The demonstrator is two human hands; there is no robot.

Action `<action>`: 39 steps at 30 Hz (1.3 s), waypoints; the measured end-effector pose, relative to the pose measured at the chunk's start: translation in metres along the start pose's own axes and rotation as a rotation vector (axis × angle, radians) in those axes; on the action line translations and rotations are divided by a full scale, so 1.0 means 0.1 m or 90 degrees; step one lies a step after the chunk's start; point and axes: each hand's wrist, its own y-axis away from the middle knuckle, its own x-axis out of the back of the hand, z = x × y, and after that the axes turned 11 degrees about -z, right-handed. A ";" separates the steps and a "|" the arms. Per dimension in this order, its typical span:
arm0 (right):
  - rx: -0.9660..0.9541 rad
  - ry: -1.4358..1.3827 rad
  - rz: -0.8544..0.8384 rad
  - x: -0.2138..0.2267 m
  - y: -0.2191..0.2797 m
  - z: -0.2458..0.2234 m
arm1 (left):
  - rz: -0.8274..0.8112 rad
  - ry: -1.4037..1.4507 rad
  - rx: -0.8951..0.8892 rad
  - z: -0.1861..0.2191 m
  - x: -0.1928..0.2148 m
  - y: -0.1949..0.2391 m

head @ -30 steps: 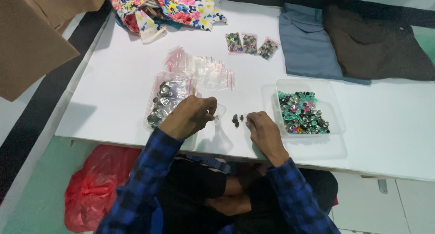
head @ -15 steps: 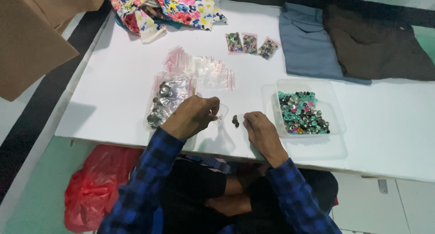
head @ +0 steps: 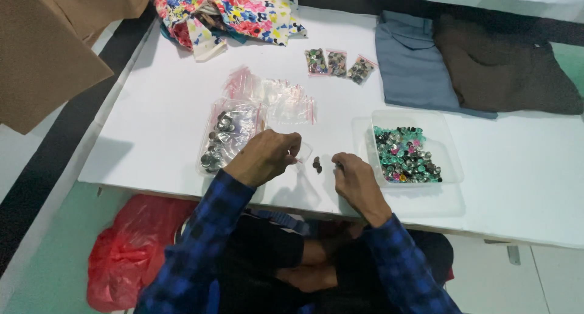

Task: Sorting small buttons from a container and placing them into small plastic bags

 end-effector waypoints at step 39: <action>-0.094 -0.120 -0.052 -0.21 -0.20 -0.11 | 0.025 0.065 -0.003 -0.21 -0.07 0.00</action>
